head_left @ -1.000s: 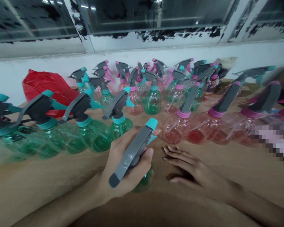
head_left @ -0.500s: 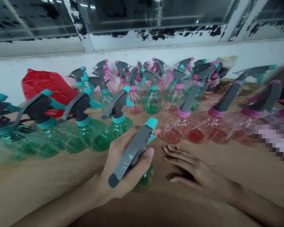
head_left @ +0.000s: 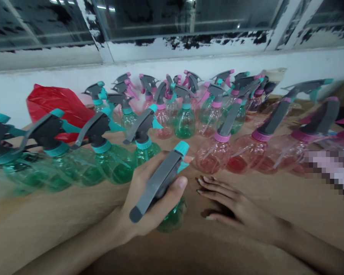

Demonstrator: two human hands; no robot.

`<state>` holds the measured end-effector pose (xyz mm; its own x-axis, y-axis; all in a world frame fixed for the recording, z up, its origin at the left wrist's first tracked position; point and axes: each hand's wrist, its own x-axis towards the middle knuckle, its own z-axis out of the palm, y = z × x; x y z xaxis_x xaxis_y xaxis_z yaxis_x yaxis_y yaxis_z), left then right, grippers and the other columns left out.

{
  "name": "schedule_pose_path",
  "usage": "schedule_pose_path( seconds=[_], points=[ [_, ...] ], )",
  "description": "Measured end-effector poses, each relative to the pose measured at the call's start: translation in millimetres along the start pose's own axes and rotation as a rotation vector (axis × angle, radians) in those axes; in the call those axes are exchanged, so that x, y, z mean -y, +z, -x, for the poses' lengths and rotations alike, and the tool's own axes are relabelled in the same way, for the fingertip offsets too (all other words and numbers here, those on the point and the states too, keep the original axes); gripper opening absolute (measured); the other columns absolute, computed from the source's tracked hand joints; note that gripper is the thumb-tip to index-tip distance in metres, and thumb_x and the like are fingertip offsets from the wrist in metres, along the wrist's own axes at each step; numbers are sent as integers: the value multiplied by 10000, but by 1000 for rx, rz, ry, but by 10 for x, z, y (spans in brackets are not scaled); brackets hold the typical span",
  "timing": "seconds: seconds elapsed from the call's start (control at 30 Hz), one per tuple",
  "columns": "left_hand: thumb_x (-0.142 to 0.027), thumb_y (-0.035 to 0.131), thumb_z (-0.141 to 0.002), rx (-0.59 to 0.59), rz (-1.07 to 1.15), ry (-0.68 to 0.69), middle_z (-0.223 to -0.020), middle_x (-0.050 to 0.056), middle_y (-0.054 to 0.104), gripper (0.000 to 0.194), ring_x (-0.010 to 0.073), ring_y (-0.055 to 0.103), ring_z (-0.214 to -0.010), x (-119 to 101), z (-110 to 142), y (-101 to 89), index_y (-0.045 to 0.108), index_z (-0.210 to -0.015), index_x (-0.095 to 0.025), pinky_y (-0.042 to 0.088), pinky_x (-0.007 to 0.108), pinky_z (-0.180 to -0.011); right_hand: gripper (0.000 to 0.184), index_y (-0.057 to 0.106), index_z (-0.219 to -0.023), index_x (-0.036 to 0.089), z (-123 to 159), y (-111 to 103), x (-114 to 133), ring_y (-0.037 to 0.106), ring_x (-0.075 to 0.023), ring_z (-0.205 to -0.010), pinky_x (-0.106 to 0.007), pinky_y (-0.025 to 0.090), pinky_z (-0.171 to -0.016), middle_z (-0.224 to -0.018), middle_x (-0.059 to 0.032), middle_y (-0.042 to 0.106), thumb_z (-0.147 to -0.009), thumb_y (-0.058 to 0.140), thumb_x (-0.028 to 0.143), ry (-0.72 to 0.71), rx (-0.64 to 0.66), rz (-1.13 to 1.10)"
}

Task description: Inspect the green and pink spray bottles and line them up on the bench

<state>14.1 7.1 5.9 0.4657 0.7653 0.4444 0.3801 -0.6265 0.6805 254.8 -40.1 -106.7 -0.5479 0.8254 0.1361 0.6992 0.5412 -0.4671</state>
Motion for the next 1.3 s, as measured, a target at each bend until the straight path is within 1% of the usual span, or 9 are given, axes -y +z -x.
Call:
schedule_pose_path(
  seconds=[0.1,0.2,0.4,0.67,0.8,0.9,1.03,1.23,1.3],
  points=[
    [-218,504,-800,-23,-34,24,-829,-9,670,258,149,604,-613,-16,-3,10,590,-1041,-251,549,289,-631,525,426,-1388,272,4,14,-17,300,-212,-1390,-435,294,-1139,-1493,-15,379,-907,532,454,-12,-9,-8],
    [-186,513,-796,-26,-42,54,-908,-6,679,257,138,627,-660,-24,-3,19,594,-1032,-248,551,267,-658,520,427,-1387,273,5,16,-16,304,-215,-1388,-438,293,-1137,-1494,-20,378,-909,532,447,-9,-9,-18],
    [-171,514,-801,-23,-33,70,-858,-5,665,202,145,631,-668,-14,5,19,606,-964,-247,548,280,-654,516,429,-1387,275,1,3,-20,311,-226,-1385,-451,293,-1134,-1489,-28,386,-909,533,439,-15,-6,-27],
    [-187,511,-793,-12,3,33,-823,2,655,245,155,611,-609,-5,-12,34,607,-1009,-252,543,301,-619,516,433,-1385,281,1,16,-32,320,-237,-1380,-464,296,-1130,-1485,-31,393,-903,545,430,-28,-28,-56],
    [-173,512,-784,-22,1,45,-876,2,666,245,151,614,-615,-9,-7,33,610,-992,-257,538,294,-617,513,438,-1380,268,-4,-1,-11,308,-228,-1386,-456,292,-1136,-1492,-28,381,-909,529,450,-11,2,-23],
    [-170,515,-791,-21,1,54,-856,-4,646,219,147,603,-611,-5,2,30,602,-971,-257,531,287,-616,512,431,-1383,266,-3,-2,-10,299,-217,-1390,-449,295,-1137,-1498,-22,370,-916,513,460,-1,19,6],
    [-168,513,-802,-8,-16,55,-821,-12,621,192,140,585,-603,2,8,26,592,-947,-265,523,279,-615,513,432,-1383,271,1,13,-29,305,-227,-1387,-460,304,-1132,-1495,-25,376,-911,529,448,-21,-1,-6],
    [-179,492,-806,12,-27,44,-796,-1,612,231,166,603,-624,-2,3,26,576,-1000,-274,523,298,-595,516,435,-1381,276,-4,10,-36,320,-237,-1380,-474,310,-1126,-1486,-31,391,-904,544,440,-28,-8,-21],
    [-164,495,-803,21,-33,51,-830,1,621,228,161,616,-639,7,-6,32,572,-994,-263,533,298,-619,517,436,-1381,278,-5,4,-26,321,-238,-1380,-473,312,-1124,-1485,-29,392,-903,545,441,-28,-11,-21]
  ],
)
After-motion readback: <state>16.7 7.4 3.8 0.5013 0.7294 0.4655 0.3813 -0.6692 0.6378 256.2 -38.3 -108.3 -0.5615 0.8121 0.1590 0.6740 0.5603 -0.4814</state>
